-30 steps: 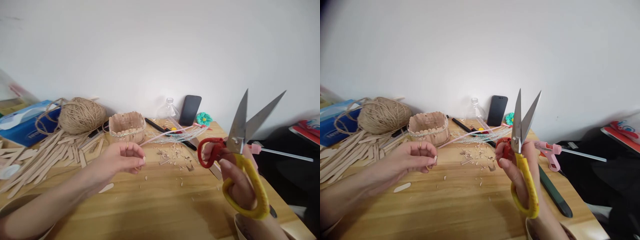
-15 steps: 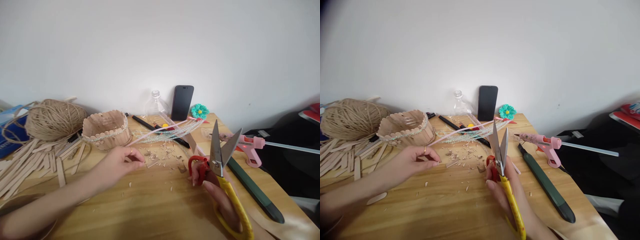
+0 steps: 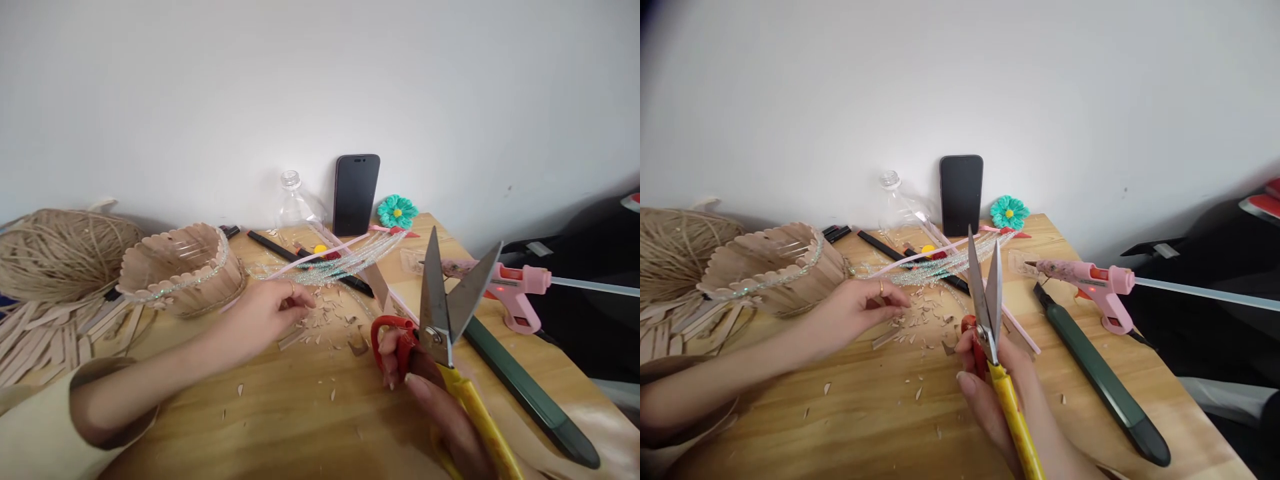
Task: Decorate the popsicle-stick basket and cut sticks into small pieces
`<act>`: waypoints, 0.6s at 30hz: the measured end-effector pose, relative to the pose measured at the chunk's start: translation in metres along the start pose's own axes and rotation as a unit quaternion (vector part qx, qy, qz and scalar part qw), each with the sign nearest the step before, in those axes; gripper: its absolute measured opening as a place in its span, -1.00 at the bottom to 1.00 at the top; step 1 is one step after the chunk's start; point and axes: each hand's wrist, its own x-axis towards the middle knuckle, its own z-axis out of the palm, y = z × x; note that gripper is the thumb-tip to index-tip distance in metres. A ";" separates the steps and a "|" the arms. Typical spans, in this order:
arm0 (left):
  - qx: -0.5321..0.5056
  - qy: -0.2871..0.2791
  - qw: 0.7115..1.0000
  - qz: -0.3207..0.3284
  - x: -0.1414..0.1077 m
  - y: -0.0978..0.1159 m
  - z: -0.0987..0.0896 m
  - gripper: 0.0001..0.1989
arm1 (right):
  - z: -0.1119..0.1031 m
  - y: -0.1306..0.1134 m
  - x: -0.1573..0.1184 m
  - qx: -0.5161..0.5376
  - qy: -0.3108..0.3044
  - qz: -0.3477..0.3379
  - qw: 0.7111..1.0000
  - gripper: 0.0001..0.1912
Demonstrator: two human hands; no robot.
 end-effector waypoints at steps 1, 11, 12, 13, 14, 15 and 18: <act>0.019 -0.003 1.000 0.013 0.003 0.002 0.001 -0.83 | 0.000 0.001 -0.001 0.006 0.002 0.002 1.000 -0.68; 0.194 0.040 0.974 0.110 0.021 0.004 0.002 -0.78 | -0.001 -0.003 -0.006 0.010 -0.008 0.039 0.999 -0.66; 0.187 0.039 0.976 0.105 0.023 0.003 0.001 -0.78 | 0.000 -0.003 -0.006 0.009 -0.002 0.041 0.999 -0.65; 0.182 0.039 0.977 0.102 0.025 0.002 0.000 -0.77 | 0.000 -0.004 -0.006 0.009 0.009 0.044 0.999 -0.65; 0.178 0.041 0.978 0.103 0.027 0.001 -0.001 -0.77 | 0.001 -0.004 -0.006 0.009 0.017 0.047 0.999 -0.65; 0.176 0.043 0.978 0.106 0.029 0.001 -0.002 -0.76 | 0.001 -0.004 -0.005 0.008 0.019 0.047 0.999 -0.65; 0.174 0.063 0.975 0.120 0.033 -0.001 -0.006 -0.75 | 0.002 -0.004 0.001 -0.003 0.028 0.026 0.999 -0.67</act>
